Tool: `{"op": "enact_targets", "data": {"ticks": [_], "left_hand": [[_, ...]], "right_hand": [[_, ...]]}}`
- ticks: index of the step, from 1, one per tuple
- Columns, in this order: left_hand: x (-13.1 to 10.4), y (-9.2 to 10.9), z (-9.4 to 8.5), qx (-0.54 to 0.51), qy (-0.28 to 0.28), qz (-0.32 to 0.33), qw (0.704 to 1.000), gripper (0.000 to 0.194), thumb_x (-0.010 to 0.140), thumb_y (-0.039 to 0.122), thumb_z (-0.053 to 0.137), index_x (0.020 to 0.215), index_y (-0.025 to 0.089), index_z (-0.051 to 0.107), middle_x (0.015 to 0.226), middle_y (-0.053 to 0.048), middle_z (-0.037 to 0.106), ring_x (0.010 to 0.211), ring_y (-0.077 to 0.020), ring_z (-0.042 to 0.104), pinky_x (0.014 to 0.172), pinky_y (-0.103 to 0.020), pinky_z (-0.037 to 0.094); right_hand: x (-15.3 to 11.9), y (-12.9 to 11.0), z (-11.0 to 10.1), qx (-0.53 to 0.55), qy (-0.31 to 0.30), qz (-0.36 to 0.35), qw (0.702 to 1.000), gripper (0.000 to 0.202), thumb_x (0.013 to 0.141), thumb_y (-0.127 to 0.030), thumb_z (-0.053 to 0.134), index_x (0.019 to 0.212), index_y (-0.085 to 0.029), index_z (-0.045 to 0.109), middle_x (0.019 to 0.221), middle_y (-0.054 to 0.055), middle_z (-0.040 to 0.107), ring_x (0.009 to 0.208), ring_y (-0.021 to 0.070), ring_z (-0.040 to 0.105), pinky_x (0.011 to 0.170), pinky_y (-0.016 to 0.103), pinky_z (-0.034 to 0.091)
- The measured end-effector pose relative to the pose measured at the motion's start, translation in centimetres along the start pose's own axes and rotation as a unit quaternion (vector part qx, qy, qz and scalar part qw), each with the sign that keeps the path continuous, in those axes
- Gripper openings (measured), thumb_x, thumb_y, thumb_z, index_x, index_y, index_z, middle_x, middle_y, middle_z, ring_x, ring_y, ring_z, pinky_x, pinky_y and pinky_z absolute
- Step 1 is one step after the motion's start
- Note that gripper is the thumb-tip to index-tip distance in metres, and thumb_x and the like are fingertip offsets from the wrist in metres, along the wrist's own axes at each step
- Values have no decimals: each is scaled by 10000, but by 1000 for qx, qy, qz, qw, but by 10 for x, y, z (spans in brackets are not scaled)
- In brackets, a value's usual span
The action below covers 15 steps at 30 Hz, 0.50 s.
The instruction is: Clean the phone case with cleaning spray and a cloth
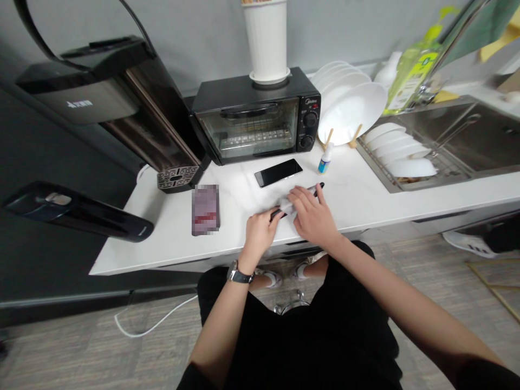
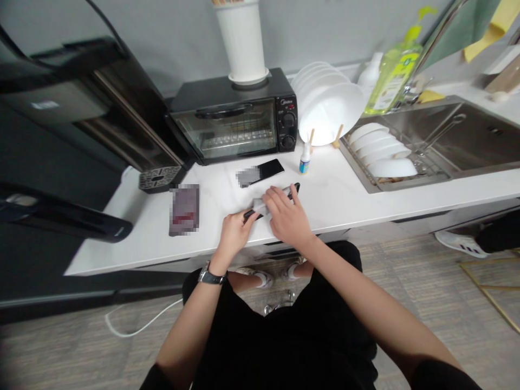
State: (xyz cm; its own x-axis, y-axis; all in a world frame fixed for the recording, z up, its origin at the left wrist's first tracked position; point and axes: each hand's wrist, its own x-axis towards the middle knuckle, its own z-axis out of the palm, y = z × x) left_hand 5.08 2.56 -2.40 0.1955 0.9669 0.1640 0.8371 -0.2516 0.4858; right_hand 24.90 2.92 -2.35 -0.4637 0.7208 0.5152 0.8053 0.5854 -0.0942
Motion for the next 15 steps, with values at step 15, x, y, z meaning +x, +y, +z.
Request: {"op": "enact_targets", "data": {"ticks": [15], "left_hand": [[1, 0, -1, 99, -59, -31, 993, 238, 918, 96, 559, 934, 137, 794, 924, -162, 813, 859, -277, 766, 725, -310, 481]], "right_hand": [[5, -57, 7, 58, -1, -32, 998, 549, 910, -157, 474, 1456, -97, 488, 1524, 186, 565, 1488, 313, 419, 1317, 596, 85]]}}
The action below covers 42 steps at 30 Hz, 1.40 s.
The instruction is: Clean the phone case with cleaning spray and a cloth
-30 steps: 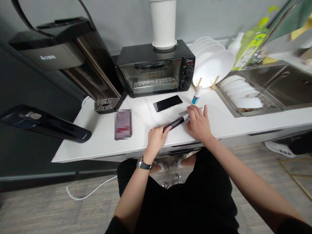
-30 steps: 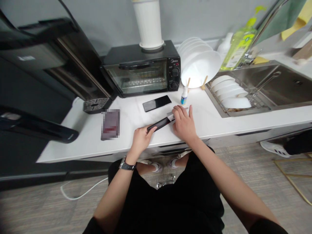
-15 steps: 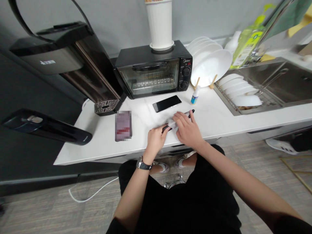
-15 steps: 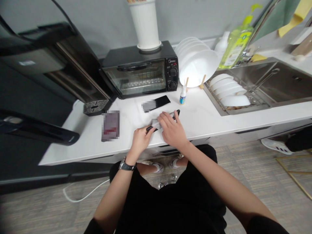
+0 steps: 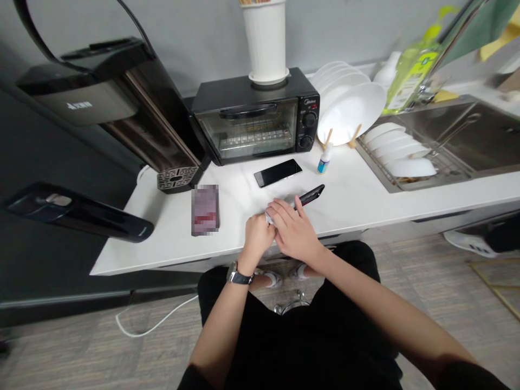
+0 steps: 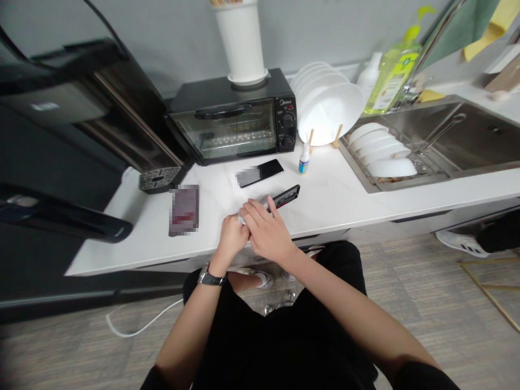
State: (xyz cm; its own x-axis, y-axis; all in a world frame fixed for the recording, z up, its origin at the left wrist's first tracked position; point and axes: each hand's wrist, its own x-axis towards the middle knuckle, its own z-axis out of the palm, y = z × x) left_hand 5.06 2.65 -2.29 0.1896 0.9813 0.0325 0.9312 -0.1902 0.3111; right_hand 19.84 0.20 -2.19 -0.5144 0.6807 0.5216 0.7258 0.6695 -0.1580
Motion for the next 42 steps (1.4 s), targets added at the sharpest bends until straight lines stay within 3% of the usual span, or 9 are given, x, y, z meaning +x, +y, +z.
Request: {"op": "enact_targets", "data": {"ticks": [5, 9, 14, 19, 23, 29, 33, 38, 42], "left_hand": [[-1, 1, 1, -101, 59, 24, 993, 263, 1042, 307, 573, 1091, 203, 810, 1029, -109, 830, 931, -246, 779, 762, -277, 493], [-3, 4, 1, -126, 73, 24, 989, 292, 1054, 377, 578, 1189, 246, 800, 1083, -97, 829, 971, -263, 788, 763, -285, 488], [-3, 5, 1, -113, 71, 35, 990, 279, 1054, 325, 561, 1185, 239, 791, 1087, -99, 827, 956, -252, 786, 769, -290, 493], [-1, -1, 2, -43, 20, 10, 999, 247, 917, 81, 563, 1004, 137, 787, 897, -147, 811, 788, -260, 754, 700, -311, 483], [-1, -3, 2, -57, 21, 4, 998, 229, 937, 114, 567, 963, 138, 793, 906, -147, 814, 836, -269, 762, 723, -307, 491], [-2, 5, 0, -138, 64, 21, 988, 295, 1052, 376, 575, 1194, 239, 794, 1117, -109, 822, 995, -263, 779, 779, -284, 494], [-2, 7, 0, -129, 71, 19, 989, 283, 1051, 358, 574, 1191, 244, 791, 1113, -105, 823, 959, -247, 782, 769, -281, 480], [0, 1, 0, -76, 33, 4, 997, 265, 962, 139, 539, 865, 158, 785, 844, -130, 810, 752, -240, 744, 673, -297, 445], [1, -1, -1, -68, 9, -11, 998, 267, 904, 84, 525, 799, 147, 763, 773, -129, 789, 656, -223, 703, 620, -295, 411]], "right_hand": [[-6, 61, -15, -73, 12, 39, 997, 494, 889, -132, 496, 1380, -100, 540, 1423, 189, 620, 1348, 320, 522, 1244, 514, 299], [-12, 91, -21, -93, 40, 114, 988, 483, 810, -107, 522, 1292, -122, 550, 1352, 184, 639, 1298, 332, 534, 1217, 541, 341], [-12, 42, -5, -50, 70, 131, 988, 542, 841, -152, 488, 1380, -99, 496, 1422, 209, 590, 1487, 378, 392, 1273, 666, 194], [-9, -12, 6, 1, -3, 12, 1000, 627, 940, -224, 471, 1543, -62, 421, 1574, 207, 516, 1523, 346, 379, 1314, 601, 158], [-11, 17, -4, -24, -12, -11, 1000, 622, 992, -232, 446, 1595, -97, 377, 1587, 178, 524, 1490, 308, 442, 1305, 550, 220], [-18, 76, -19, -58, 31, 107, 992, 574, 950, -199, 495, 1509, -80, 434, 1514, 219, 552, 1486, 361, 434, 1272, 607, 268], [-18, 46, -5, -33, 71, 135, 988, 704, 951, -268, 518, 1583, -51, 295, 1595, 260, 449, 1587, 412, 262, 1269, 692, 233], [-17, -15, 8, 18, 15, 71, 997, 812, 950, -254, 487, 1653, -19, 155, 1704, 241, 316, 1636, 371, 152, 1294, 668, 214], [-19, -20, 2, 12, -11, 39, 999, 777, 964, -222, 445, 1670, -57, 168, 1728, 181, 297, 1638, 317, 181, 1316, 647, 138]]}}
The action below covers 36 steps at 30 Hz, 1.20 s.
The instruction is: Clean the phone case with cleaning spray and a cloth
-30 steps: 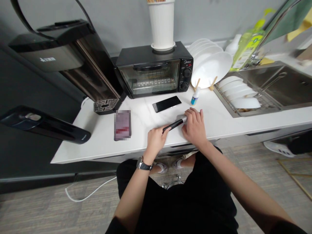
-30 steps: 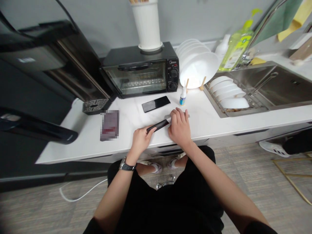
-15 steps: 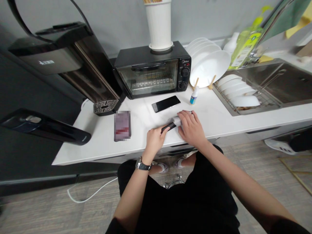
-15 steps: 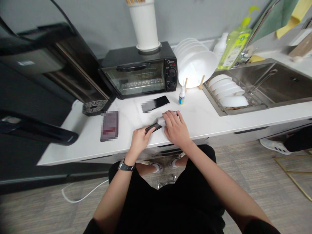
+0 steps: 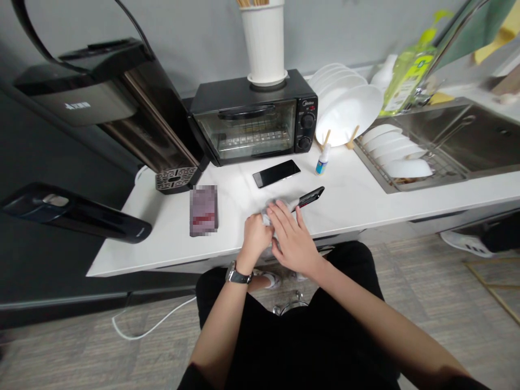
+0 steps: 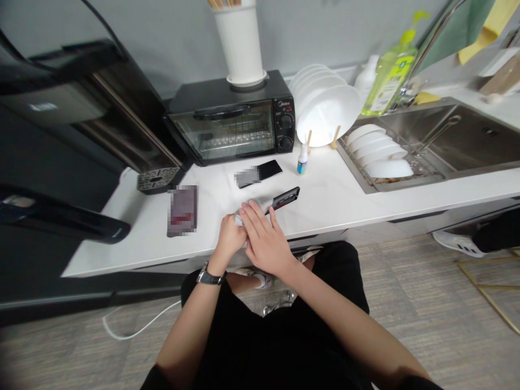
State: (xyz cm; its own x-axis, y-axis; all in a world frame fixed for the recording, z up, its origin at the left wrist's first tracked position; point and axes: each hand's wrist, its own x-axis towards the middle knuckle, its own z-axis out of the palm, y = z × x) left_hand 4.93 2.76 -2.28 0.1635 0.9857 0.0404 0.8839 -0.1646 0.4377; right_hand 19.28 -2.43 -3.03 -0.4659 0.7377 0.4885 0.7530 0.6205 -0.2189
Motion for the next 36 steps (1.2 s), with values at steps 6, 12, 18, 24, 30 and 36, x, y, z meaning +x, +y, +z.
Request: {"op": "enact_targets", "data": {"ticks": [6, 12, 18, 24, 30, 36], "left_hand": [[0, 1, 2, -51, 42, 33, 997, 263, 1014, 255, 556, 970, 166, 799, 929, -117, 823, 786, -227, 742, 681, -278, 438], [0, 4, 4, -79, 68, 36, 994, 316, 1049, 395, 564, 1075, 200, 811, 933, -104, 828, 759, -219, 740, 674, -269, 434], [-3, -2, 4, -45, 44, 40, 997, 238, 957, 162, 546, 927, 158, 782, 855, -118, 810, 747, -234, 738, 678, -292, 469], [-4, -6, 5, -31, 34, 30, 998, 201, 880, 102, 577, 838, 149, 768, 825, -139, 799, 726, -244, 734, 667, -301, 471], [-3, 1, 5, -99, 66, 48, 992, 283, 1044, 345, 561, 1082, 208, 805, 979, -101, 830, 834, -229, 757, 716, -273, 472], [-3, 12, 0, -272, 134, -2, 953, 254, 983, 382, 664, 983, 157, 781, 859, -43, 800, 781, -171, 719, 727, -236, 520]], "right_hand": [[-3, 53, -17, -44, 25, 38, 998, 725, 1032, -325, 462, 1680, -153, 186, 1687, 154, 399, 1598, 312, 310, 1314, 641, 112], [2, 78, -23, -47, 68, 111, 990, 731, 997, -362, 519, 1634, -112, 262, 1659, 209, 418, 1594, 373, 298, 1283, 665, 191], [3, 4, -3, 18, 12, 22, 1000, 753, 941, -251, 483, 1634, -43, 272, 1668, 207, 408, 1622, 335, 231, 1317, 621, 171], [0, 14, -5, -4, -9, -17, 1000, 715, 932, -178, 444, 1638, -171, 328, 1679, 124, 422, 1595, 284, 318, 1326, 629, 59], [3, 80, -24, -46, 47, 79, 995, 727, 856, -160, 488, 1573, -122, 380, 1624, 167, 482, 1579, 320, 340, 1312, 628, 122], [5, 91, -28, 17, 78, 96, 992, 636, 925, -132, 419, 1560, -147, 397, 1596, 155, 515, 1557, 285, 382, 1298, 602, 211]]}}
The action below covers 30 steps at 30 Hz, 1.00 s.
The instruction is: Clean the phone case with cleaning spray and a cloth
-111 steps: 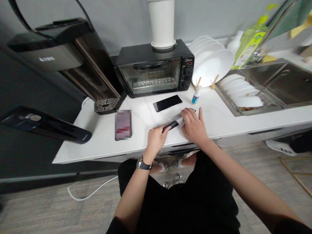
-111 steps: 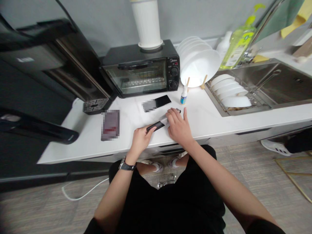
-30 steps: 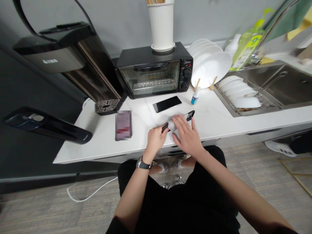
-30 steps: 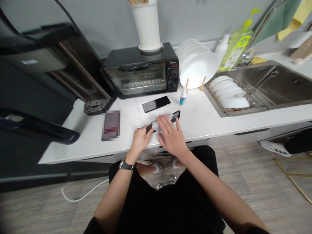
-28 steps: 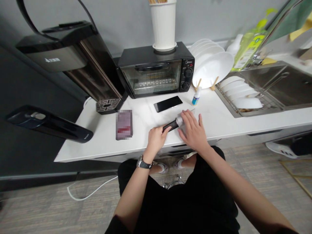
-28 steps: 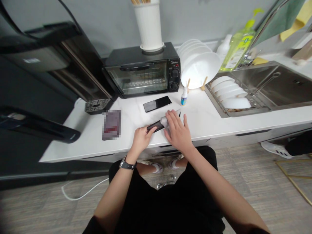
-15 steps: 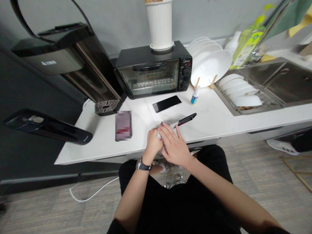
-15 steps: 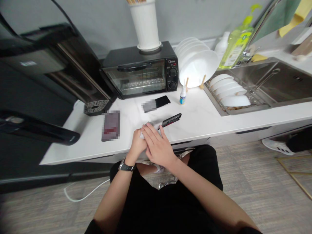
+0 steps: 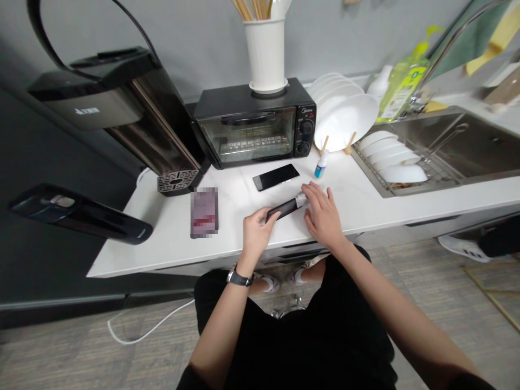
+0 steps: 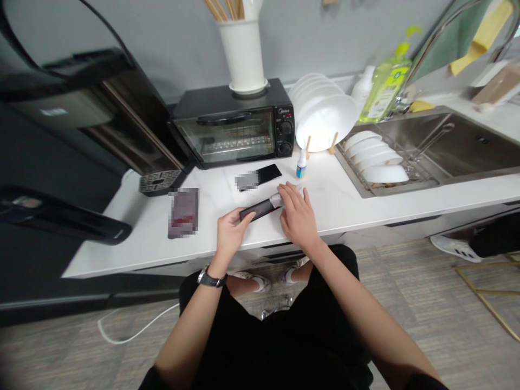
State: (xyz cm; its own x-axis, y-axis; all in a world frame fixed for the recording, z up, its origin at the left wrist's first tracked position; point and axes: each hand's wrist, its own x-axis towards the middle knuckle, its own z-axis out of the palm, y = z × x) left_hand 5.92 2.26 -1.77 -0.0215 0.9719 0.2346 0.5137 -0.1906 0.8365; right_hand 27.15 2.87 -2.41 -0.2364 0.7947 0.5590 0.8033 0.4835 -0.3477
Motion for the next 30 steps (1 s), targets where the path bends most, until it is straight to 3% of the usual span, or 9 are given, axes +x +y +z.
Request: {"op": "enact_targets", "data": {"ticks": [2, 5, 8, 14, 19, 20, 25, 27, 30], "left_hand": [[2, 15, 0, -86, 49, 16, 995, 242, 964, 383, 683, 980, 156, 764, 953, -60, 806, 883, -176, 740, 806, -244, 555], [9, 38, 4, -137, 35, 64, 988, 229, 908, 387, 751, 939, 162, 770, 942, -64, 805, 875, -179, 744, 815, -250, 571], [16, 45, 12, -140, 26, 92, 985, 225, 900, 389, 762, 895, 164, 775, 842, -31, 795, 765, -156, 722, 730, -226, 558], [15, 16, 28, -156, -13, 150, 976, 248, 987, 319, 651, 1136, 201, 810, 1151, -74, 817, 1063, -225, 772, 968, -317, 600], [15, 5, 31, -150, -14, 139, 979, 282, 1004, 291, 616, 1213, 218, 792, 1193, -65, 808, 1121, -236, 765, 1002, -332, 599], [16, 6, 31, -142, -9, 136, 980, 276, 1001, 303, 622, 1197, 213, 795, 1170, -64, 814, 1095, -238, 771, 984, -331, 603], [23, 10, 34, -110, 6, 127, 986, 220, 986, 336, 636, 1026, 196, 801, 1006, -54, 826, 917, -222, 772, 838, -298, 590], [24, 10, 34, -95, 10, 113, 989, 244, 982, 355, 631, 882, 179, 767, 833, -38, 794, 759, -194, 730, 719, -274, 555], [23, 7, 32, -78, 7, 100, 992, 336, 971, 360, 627, 686, 181, 635, 591, 3, 641, 557, -143, 576, 570, -257, 455]], "right_hand": [[0, -4, 7, 72, -1, 32, 997, 490, 1001, -180, 379, 1473, -172, 509, 1489, 150, 620, 1436, 275, 534, 1265, 575, 288], [-1, -7, 17, 183, -56, 67, 979, 298, 1041, -349, 442, 1082, -205, 699, 1054, 114, 777, 1022, 268, 724, 1006, 440, 522], [-1, -3, 20, 232, -72, 83, 966, 377, 1027, -474, 506, 785, -225, 649, 679, 30, 670, 660, 204, 658, 714, 310, 515], [5, 7, 12, 333, 8, 153, 931, 506, 1051, -593, 415, 869, -201, 679, 734, 16, 679, 677, 170, 647, 668, 283, 534], [16, -6, -6, 449, 204, 249, 833, 347, 1009, -529, 570, 927, -223, 712, 804, 10, 709, 716, 162, 673, 752, 326, 597], [18, -10, -12, 446, 228, 243, 830, 319, 1005, -509, 591, 937, -229, 727, 818, 12, 719, 750, 170, 687, 791, 342, 603], [28, -36, -31, 335, 168, 50, 926, 285, 1068, -367, 513, 1204, -274, 745, 1176, 69, 770, 1162, 246, 710, 1072, 467, 550], [30, -43, -31, 296, 156, -16, 942, 325, 1080, -283, 465, 1299, -297, 705, 1289, 77, 732, 1303, 251, 654, 1137, 501, 511], [33, -47, -29, 226, 144, -85, 960, 392, 1067, -191, 447, 1376, -308, 660, 1288, 77, 719, 1438, 260, 550, 1208, 555, 435]]}}
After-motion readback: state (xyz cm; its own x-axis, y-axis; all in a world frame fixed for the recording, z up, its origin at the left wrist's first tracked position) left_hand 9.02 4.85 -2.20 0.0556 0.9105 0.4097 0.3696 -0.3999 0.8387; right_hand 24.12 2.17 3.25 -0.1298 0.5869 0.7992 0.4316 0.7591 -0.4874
